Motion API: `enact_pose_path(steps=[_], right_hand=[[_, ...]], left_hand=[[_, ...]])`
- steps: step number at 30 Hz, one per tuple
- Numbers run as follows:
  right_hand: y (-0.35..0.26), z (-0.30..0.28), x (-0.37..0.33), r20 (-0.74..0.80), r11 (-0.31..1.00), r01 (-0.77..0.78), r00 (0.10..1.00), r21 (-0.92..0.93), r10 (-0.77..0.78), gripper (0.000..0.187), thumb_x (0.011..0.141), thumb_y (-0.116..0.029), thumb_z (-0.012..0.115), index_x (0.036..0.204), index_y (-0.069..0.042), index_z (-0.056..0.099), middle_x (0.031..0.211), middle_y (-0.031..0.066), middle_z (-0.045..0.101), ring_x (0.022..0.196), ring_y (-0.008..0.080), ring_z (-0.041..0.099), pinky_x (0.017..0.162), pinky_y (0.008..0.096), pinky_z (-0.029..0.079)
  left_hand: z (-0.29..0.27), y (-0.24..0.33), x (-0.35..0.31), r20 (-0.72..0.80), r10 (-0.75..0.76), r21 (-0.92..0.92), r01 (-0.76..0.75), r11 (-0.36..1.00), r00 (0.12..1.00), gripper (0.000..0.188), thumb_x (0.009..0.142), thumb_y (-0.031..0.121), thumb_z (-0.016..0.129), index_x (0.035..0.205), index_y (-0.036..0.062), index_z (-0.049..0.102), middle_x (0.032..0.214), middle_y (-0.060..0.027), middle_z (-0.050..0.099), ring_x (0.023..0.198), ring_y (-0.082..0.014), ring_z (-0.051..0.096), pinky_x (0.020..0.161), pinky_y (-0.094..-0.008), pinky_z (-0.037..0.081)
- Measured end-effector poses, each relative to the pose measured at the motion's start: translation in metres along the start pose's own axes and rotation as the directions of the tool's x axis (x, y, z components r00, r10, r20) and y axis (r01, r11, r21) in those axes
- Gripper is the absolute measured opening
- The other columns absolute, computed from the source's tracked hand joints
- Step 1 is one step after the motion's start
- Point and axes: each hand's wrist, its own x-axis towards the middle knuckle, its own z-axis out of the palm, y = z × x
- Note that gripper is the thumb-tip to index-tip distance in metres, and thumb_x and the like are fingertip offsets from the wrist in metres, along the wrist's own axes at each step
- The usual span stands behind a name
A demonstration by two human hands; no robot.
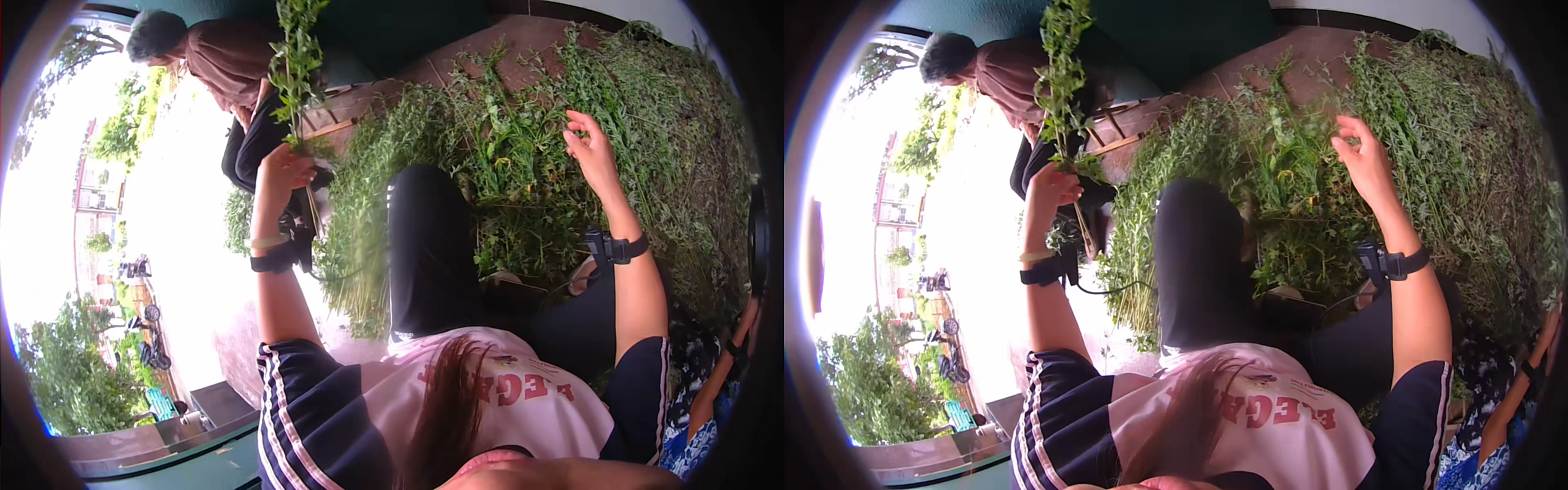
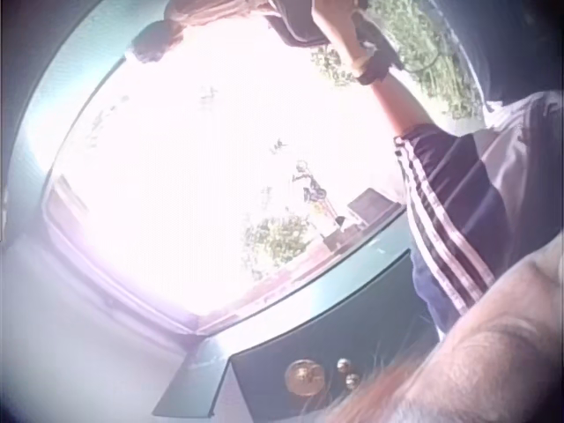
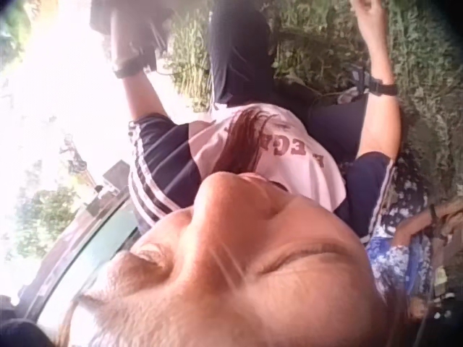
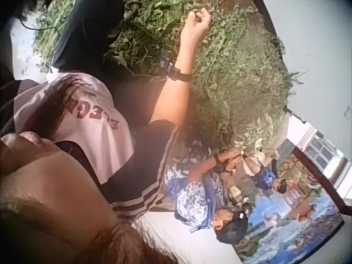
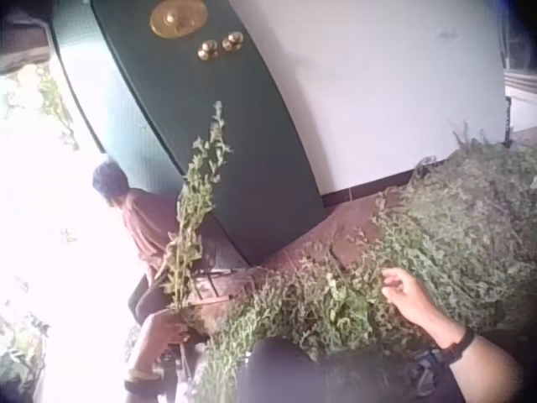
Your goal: The person picks through a large pile of green leafy herbs on the floor, pulling out individual stems and removing small yellow flowers or dead leaves by hand.
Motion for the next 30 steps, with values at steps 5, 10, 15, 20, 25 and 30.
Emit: enact_pose_path(steps=[5, 10, 15, 20, 25, 30], right_hand=[[-0.002, 0.009, -0.010, 0.096, 0.995, -0.038, 0.994, -0.087, 0.047, 0.031, 0.078, -0.016, 0.053, 0.106, -0.004, 0.049, 0.101, 0.0097, 0.053, 0.071, 0.0151, 0.055, 0.063, 0.0267, 0.044], [0.017, 0.004, -0.019, 0.082, 0.983, 0.015, 0.997, -0.181, 0.000, 0.030, 0.076, -0.015, 0.055, 0.103, -0.004, 0.051, 0.102, 0.0103, 0.052, 0.091, 0.0207, 0.052, 0.071, 0.0290, 0.043], [0.029, -0.004, -0.029, 0.080, 0.979, -0.034, 0.995, -0.202, 0.051, 0.027, 0.075, -0.013, 0.056, 0.100, -0.003, 0.053, 0.100, 0.0114, 0.054, 0.090, 0.0210, 0.053, 0.070, 0.0292, 0.043], [0.047, -0.020, -0.040, 0.021, 0.965, -0.072, 0.997, -0.251, 0.080, 0.026, 0.074, -0.014, 0.057, 0.097, -0.001, 0.053, 0.095, 0.0127, 0.055, 0.091, 0.0234, 0.052, 0.072, 0.0315, 0.044], [0.100, -0.050, -0.052, -0.117, 0.892, -0.268, 0.963, -0.363, 0.241, 0.027, 0.072, -0.020, 0.058, 0.090, 0.000, 0.055, 0.086, 0.0143, 0.057, 0.081, 0.0256, 0.055, 0.071, 0.0339, 0.042], [0.181, -0.112, -0.059, -0.135, 0.534, -0.659, 0.687, -0.530, 0.714, 0.021, 0.078, -0.019, 0.053, 0.083, 0.002, 0.054, 0.066, 0.0115, 0.054, 0.052, 0.0214, 0.051, 0.050, 0.0370, 0.039]], left_hand=[[0.006, -0.097, -0.056, 0.055, -0.163, 0.170, 0.152, 0.974, 0.985, 0.011, 0.069, 0.007, 0.056, 0.074, -0.0010, 0.053, 0.060, -0.0024, 0.052, 0.051, -0.0080, 0.051, 0.043, -0.0220, 0.042], [0.034, -0.195, -0.071, 0.253, -0.008, 0.650, -0.164, 0.742, 0.968, 0.010, 0.067, 0.007, 0.059, 0.072, -0.0013, 0.056, 0.055, -0.0078, 0.056, 0.047, -0.0122, 0.056, 0.042, -0.0248, 0.045], [0.062, -0.232, -0.070, 0.107, -0.228, 0.632, 0.111, 0.767, 0.968, 0.025, 0.066, 0.033, 0.061, 0.078, 0.0107, 0.062, 0.080, -0.0128, 0.059, 0.072, -0.0306, 0.058, 0.063, -0.0373, 0.047], [0.064, -0.179, -0.070, -0.007, -0.228, 0.848, 0.127, 0.515, 0.974, 0.037, 0.066, 0.039, 0.060, 0.094, 0.0154, 0.058, 0.091, -0.0118, 0.058, 0.087, -0.0287, 0.054, 0.072, -0.0378, 0.043], [0.067, -0.046, -0.059, -0.036, 0.239, 0.563, -0.178, 0.807, 0.970, 0.025, 0.071, 0.010, 0.060, 0.096, 0.0051, 0.056, 0.089, -0.0112, 0.057, 0.084, -0.0242, 0.055, 0.072, -0.0323, 0.043], [0.119, 0.103, -0.059, 0.150, 0.595, -0.149, -0.577, 0.803, 0.789, 0.027, 0.075, 0.016, 0.058, 0.093, -0.0043, 0.055, 0.090, -0.0110, 0.055, 0.088, -0.0198, 0.050, 0.082, -0.0297, 0.035]])
